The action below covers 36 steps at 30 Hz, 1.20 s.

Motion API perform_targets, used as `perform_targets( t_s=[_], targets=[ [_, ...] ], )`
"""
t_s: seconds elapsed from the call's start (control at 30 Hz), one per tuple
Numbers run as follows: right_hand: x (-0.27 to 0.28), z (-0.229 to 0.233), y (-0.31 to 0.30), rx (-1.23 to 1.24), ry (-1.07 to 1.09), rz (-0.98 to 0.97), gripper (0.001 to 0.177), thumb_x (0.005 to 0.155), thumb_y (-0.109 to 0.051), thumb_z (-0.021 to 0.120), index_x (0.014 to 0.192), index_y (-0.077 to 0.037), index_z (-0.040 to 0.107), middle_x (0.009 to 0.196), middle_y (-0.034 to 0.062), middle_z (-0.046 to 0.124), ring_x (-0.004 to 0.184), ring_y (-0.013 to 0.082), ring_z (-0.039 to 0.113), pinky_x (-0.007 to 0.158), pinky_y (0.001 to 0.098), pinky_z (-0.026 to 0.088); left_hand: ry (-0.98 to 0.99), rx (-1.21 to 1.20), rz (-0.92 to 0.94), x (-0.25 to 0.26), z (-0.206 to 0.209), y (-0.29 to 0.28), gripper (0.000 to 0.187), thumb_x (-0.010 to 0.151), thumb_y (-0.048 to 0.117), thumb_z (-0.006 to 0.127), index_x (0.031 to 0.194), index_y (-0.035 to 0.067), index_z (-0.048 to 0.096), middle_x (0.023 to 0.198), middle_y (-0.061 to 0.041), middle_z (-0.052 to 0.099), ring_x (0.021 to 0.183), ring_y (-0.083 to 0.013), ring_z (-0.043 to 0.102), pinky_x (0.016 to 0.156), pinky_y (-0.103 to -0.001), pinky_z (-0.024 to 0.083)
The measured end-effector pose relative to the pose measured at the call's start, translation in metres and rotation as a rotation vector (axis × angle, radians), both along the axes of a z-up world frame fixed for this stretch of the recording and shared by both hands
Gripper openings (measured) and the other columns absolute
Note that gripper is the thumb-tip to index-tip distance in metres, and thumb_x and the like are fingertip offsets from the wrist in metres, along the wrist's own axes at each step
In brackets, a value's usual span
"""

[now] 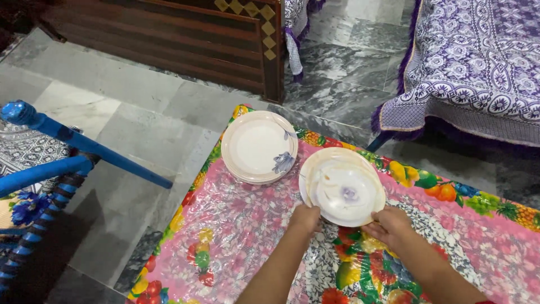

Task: Carry plates and bowls from the kitchen to a table in the bedroom.

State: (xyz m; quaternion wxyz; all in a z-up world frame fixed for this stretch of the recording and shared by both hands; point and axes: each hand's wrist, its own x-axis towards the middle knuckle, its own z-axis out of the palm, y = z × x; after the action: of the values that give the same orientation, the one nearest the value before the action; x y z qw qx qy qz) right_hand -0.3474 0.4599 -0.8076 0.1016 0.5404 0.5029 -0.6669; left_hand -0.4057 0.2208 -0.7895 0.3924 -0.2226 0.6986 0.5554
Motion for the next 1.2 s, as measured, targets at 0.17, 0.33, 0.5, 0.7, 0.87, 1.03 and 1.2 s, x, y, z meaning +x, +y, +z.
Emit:
perform_targets(
  t_s=[0.17, 0.33, 0.5, 0.7, 0.87, 1.03, 1.2],
  targets=[
    [-0.007, 0.013, -0.014, -0.014, -0.022, 0.021, 0.024, 0.097, 0.002, 0.051, 0.120, 0.000, 0.055, 0.112, 0.0167, 0.066, 0.098, 0.0302, 0.070, 0.093, 0.0493, 0.061, 0.009, -0.029, 0.046, -0.006, -0.011, 0.005, 0.050, 0.088, 0.024, 0.058, 0.131, 0.000, 0.052, 0.105, -0.015, 0.071, 0.075, -0.0268, 0.073, 0.059, -0.038, 0.053],
    [-0.009, -0.003, -0.009, 0.061, -0.077, 0.063, 0.023, 0.099, -0.004, 0.050, 0.119, 0.001, 0.058, 0.113, 0.0167, 0.067, 0.100, 0.0282, 0.068, 0.090, 0.0458, 0.060, 0.007, -0.071, 0.068, -0.009, 0.001, 0.005, 0.056, 0.086, 0.023, 0.061, 0.136, 0.002, 0.049, 0.109, -0.018, 0.071, 0.078, -0.0269, 0.071, 0.062, -0.039, 0.053],
    [-0.014, 0.019, -0.020, 0.115, -0.087, 0.117, 0.022, 0.100, -0.006, 0.049, 0.117, 0.002, 0.060, 0.109, 0.0107, 0.062, 0.104, 0.0249, 0.062, 0.089, 0.0419, 0.061, -0.012, -0.087, 0.045, -0.011, 0.019, 0.005, 0.058, 0.086, 0.024, 0.060, 0.138, 0.001, 0.048, 0.118, -0.018, 0.069, 0.092, -0.0273, 0.074, 0.075, -0.041, 0.056],
    [-0.012, 0.009, -0.016, 0.346, -0.080, 0.290, 0.032, 0.094, -0.015, 0.061, 0.125, -0.009, 0.067, 0.117, 0.0073, 0.065, 0.104, 0.0220, 0.060, 0.081, 0.0427, 0.055, 0.064, -0.140, -0.044, -0.010, 0.039, 0.007, 0.055, 0.084, 0.027, 0.060, 0.133, 0.002, 0.059, 0.121, -0.020, 0.073, 0.105, -0.0303, 0.072, 0.091, -0.042, 0.055],
    [-0.009, 0.003, -0.001, 0.687, 0.012, 0.598, 0.041, 0.092, -0.023, 0.063, 0.131, -0.009, 0.067, 0.120, 0.0195, 0.071, 0.111, 0.0372, 0.066, 0.092, 0.0470, 0.055, 0.250, -0.365, -0.379, -0.018, 0.045, 0.006, 0.065, 0.087, 0.035, 0.062, 0.142, 0.004, 0.047, 0.132, -0.023, 0.063, 0.121, -0.0388, 0.063, 0.103, -0.047, 0.049],
    [-0.007, 0.109, -0.041, 1.200, -0.035, 1.077, 0.052, 0.086, -0.028, 0.066, 0.136, -0.017, 0.060, 0.135, 0.0177, 0.056, 0.126, 0.0355, 0.056, 0.106, 0.0468, 0.049, 0.475, -0.357, -0.579, -0.019, 0.076, 0.001, 0.073, 0.085, 0.034, 0.062, 0.148, 0.005, 0.039, 0.130, -0.025, 0.063, 0.120, -0.0403, 0.063, 0.102, -0.049, 0.050],
    [-0.005, 0.172, -0.044, 1.307, -0.018, 1.117, 0.048, 0.086, -0.026, 0.064, 0.134, -0.021, 0.060, 0.139, 0.0119, 0.053, 0.134, 0.0319, 0.049, 0.104, 0.0482, 0.047, 0.645, -0.298, -0.536, -0.029, 0.106, -0.002, 0.072, 0.086, 0.033, 0.063, 0.148, 0.006, 0.040, 0.121, -0.026, 0.068, 0.115, -0.0408, 0.066, 0.100, -0.050, 0.051]
  ],
)
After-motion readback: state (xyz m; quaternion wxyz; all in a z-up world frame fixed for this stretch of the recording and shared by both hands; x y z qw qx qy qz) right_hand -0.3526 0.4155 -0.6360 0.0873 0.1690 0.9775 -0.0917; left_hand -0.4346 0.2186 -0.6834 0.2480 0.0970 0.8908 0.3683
